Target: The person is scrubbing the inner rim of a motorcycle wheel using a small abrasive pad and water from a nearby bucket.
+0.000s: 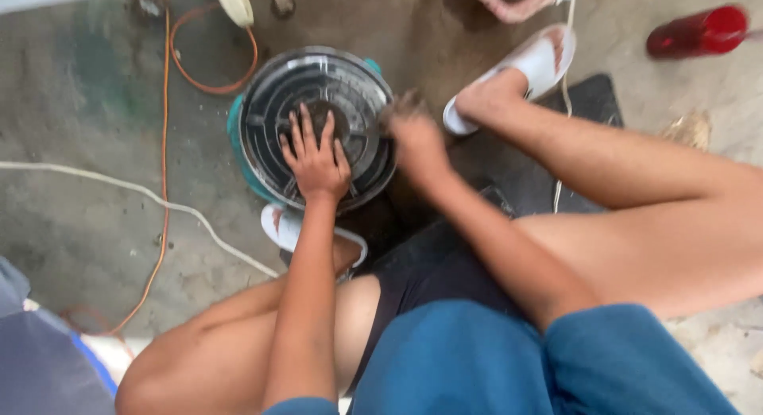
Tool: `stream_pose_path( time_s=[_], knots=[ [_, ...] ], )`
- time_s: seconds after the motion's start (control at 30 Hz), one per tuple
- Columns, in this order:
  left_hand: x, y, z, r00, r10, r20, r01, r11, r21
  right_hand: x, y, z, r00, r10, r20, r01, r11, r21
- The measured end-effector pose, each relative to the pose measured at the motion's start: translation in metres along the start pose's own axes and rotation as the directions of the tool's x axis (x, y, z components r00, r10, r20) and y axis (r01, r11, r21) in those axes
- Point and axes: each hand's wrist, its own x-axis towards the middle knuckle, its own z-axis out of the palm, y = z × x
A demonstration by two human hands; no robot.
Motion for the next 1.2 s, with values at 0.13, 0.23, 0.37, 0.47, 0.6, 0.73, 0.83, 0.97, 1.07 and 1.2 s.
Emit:
stream_pose_path(
  time_s=[0.13, 0.23, 0.37, 0.47, 0.6, 0.73, 0.83, 0.97, 1.07, 1.2],
  knots=[
    [0.004, -0.002, 0.002, 0.999, 0.039, -0.002, -0.039, 0.999, 0.032, -0.014, -0.035, -0.007, 0.999, 0.038, -0.006, -0.038, 0.999, -0.035],
    [0.009, -0.003, 0.004, 0.999, 0.030, 0.040, -0.031, 0.999, 0.024, -0.049, -0.014, 0.048, 0.985, -0.146, 0.089, 0.128, 0.974, 0.185],
    [-0.008, -0.004, -0.009, 0.998, 0.019, 0.066, -0.022, 0.999, 0.038, -0.022, -0.036, 0.001, 1.000, 0.003, -0.016, -0.001, 0.991, 0.134],
    [0.003, -0.001, 0.000, 0.999, 0.033, 0.008, -0.033, 0.999, 0.042, -0.035, -0.034, 0.012, 0.996, -0.084, -0.018, 0.085, 0.994, 0.075],
    [0.006, 0.005, -0.009, 0.991, -0.028, 0.129, 0.027, 1.000, 0.007, -0.008, -0.001, 0.008, 0.974, 0.226, 0.007, -0.213, 0.905, 0.369],
    [0.011, -0.001, -0.002, 0.999, 0.042, -0.021, -0.041, 0.998, 0.047, -0.058, -0.022, 0.058, 0.990, -0.092, 0.110, 0.084, 0.993, 0.083],
    [0.006, -0.003, 0.004, 1.000, 0.030, -0.004, -0.030, 0.998, 0.058, -0.037, -0.013, 0.036, 0.997, -0.033, 0.067, 0.018, 0.977, 0.212],
    [-0.008, -0.005, -0.001, 0.999, 0.036, 0.014, -0.037, 0.996, 0.085, -0.054, -0.031, 0.030, 0.999, 0.011, -0.049, -0.002, 0.981, 0.192],
    [0.008, -0.005, 0.002, 0.999, 0.048, -0.009, -0.047, 0.996, 0.081, -0.031, -0.018, 0.031, 0.993, -0.070, -0.090, 0.082, 0.986, 0.144],
    [0.006, -0.003, 0.006, 0.999, 0.031, 0.006, -0.032, 0.998, 0.057, -0.014, -0.009, 0.027, 0.985, 0.015, -0.171, 0.014, 0.986, 0.168]
  ],
)
